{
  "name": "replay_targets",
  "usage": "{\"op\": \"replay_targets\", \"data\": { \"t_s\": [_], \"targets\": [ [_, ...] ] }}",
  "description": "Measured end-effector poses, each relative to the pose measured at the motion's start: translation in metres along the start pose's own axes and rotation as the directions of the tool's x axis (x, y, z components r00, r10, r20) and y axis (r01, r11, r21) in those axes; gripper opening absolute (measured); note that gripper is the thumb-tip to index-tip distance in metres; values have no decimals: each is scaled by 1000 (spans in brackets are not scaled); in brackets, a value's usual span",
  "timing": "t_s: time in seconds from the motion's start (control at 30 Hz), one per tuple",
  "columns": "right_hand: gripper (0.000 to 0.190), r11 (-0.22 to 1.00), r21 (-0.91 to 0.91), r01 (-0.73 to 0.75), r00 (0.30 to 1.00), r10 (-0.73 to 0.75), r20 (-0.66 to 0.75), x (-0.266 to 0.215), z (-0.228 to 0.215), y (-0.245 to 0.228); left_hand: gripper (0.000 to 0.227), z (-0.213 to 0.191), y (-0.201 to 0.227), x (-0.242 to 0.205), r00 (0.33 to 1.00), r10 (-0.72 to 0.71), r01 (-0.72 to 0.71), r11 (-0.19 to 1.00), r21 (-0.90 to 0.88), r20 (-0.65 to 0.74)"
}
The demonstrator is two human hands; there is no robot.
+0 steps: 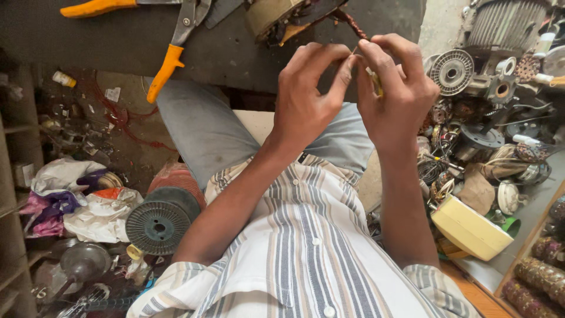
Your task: The person uses a screwdriver to scrape and clean the copper windings of a motor stator. They repeatedly scrape the surface of the windings and adjust the component's position on the workbench.
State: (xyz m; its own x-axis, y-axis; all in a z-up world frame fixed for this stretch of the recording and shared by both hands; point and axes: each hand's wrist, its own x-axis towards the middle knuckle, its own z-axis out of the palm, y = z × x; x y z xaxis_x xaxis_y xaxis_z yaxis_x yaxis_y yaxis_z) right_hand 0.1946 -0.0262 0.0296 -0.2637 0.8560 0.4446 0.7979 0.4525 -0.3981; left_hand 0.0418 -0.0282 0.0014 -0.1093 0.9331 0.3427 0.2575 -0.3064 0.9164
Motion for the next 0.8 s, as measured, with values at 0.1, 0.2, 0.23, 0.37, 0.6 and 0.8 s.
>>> {"op": "replay_targets", "data": {
  "t_s": [0.1,0.2,0.23,0.37,0.6,0.8],
  "targets": [
    [17,1000,15,23,998,-22,-62,1,6,4,13,-2,4,-1,999,34,-34,999,26,-3],
    [14,990,126,-66,990,80,-117,-2,16,7,12,2,-4,-6,995,-98,100,988,-117,23],
    [12,980,167,-110,983,132,-128,-4,19,9,14,5,-9,-8,986,-157,164,967,-196,49],
    [6,691,608,-390,854,519,-42,-5,36,23,26,26,-37,-12,945,-261,322,856,-404,199],
    [10,-76,820,-567,606,635,478,1,28,42,28,53,-64,-5,862,-245,502,523,-688,443],
    [6,120,763,-635,666,587,461,6,33,47,16,66,-55,-5,937,-291,347,737,-580,192]
  ]
}}
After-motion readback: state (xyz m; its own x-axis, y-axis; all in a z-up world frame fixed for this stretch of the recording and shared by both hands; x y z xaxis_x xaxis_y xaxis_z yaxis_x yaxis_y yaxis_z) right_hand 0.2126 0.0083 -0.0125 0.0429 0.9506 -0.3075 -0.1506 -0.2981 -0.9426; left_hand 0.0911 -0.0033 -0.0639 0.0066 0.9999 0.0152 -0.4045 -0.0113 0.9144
